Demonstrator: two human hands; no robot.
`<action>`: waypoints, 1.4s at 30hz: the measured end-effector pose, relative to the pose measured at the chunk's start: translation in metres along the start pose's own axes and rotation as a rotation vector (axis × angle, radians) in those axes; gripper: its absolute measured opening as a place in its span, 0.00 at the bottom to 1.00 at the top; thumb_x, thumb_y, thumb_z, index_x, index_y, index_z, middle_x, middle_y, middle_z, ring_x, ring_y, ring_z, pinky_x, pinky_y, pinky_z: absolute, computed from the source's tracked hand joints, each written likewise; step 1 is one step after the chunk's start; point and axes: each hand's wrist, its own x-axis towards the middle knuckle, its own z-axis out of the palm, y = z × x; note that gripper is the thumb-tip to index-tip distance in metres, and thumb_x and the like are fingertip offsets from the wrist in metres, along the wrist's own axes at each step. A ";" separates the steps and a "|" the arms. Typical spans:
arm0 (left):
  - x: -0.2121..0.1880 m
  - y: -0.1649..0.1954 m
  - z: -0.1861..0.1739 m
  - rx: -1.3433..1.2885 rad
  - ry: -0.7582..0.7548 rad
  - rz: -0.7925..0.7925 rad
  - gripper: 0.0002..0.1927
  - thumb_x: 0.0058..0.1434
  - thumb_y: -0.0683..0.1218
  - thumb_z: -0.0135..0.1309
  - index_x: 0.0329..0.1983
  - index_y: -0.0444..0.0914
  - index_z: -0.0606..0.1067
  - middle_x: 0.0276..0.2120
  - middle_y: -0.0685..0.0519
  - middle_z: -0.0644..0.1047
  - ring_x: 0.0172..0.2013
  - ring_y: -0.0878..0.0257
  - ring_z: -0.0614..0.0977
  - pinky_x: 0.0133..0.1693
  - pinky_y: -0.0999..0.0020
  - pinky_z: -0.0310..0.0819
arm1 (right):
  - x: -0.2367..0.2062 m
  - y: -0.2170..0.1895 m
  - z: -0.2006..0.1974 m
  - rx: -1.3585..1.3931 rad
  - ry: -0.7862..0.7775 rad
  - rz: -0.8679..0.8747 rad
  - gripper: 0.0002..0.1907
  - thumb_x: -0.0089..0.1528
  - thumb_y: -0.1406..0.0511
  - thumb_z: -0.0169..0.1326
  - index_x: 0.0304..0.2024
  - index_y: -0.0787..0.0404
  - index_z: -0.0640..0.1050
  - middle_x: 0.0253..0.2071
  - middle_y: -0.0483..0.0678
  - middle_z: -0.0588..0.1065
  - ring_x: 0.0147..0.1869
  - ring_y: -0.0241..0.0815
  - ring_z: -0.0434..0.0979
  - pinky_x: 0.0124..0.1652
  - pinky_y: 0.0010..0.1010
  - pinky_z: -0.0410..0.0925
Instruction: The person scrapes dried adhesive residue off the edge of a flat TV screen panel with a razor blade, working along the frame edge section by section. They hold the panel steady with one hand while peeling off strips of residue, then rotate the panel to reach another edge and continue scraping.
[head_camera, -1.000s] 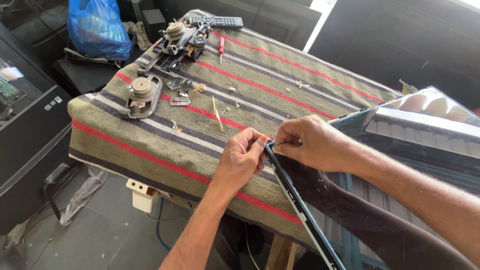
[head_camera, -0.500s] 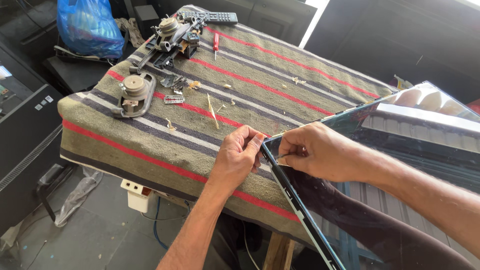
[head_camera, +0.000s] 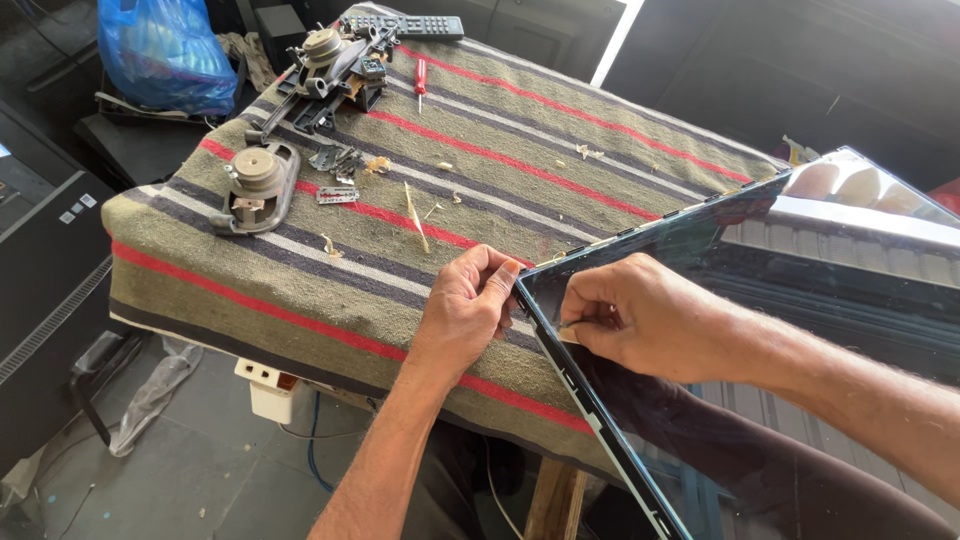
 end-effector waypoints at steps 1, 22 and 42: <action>0.000 0.000 0.000 -0.004 -0.001 -0.006 0.09 0.71 0.47 0.49 0.39 0.37 0.75 0.21 0.59 0.74 0.20 0.74 0.72 0.20 0.77 0.67 | -0.001 0.001 0.000 -0.011 -0.016 0.015 0.05 0.55 0.67 0.61 0.33 0.62 0.81 0.19 0.45 0.77 0.23 0.31 0.72 0.26 0.31 0.69; 0.002 -0.003 -0.001 0.004 -0.003 0.015 0.09 0.71 0.47 0.50 0.40 0.37 0.75 0.22 0.59 0.74 0.20 0.74 0.73 0.20 0.78 0.66 | -0.006 -0.007 0.017 0.032 0.176 0.075 0.06 0.54 0.68 0.59 0.33 0.64 0.81 0.20 0.48 0.79 0.24 0.34 0.78 0.29 0.31 0.73; 0.002 0.001 0.001 -0.004 -0.010 0.018 0.08 0.71 0.45 0.49 0.40 0.36 0.76 0.22 0.58 0.74 0.20 0.74 0.73 0.20 0.77 0.67 | -0.002 -0.006 0.027 0.116 0.284 0.187 0.06 0.54 0.68 0.60 0.31 0.66 0.82 0.22 0.46 0.81 0.26 0.30 0.79 0.31 0.28 0.74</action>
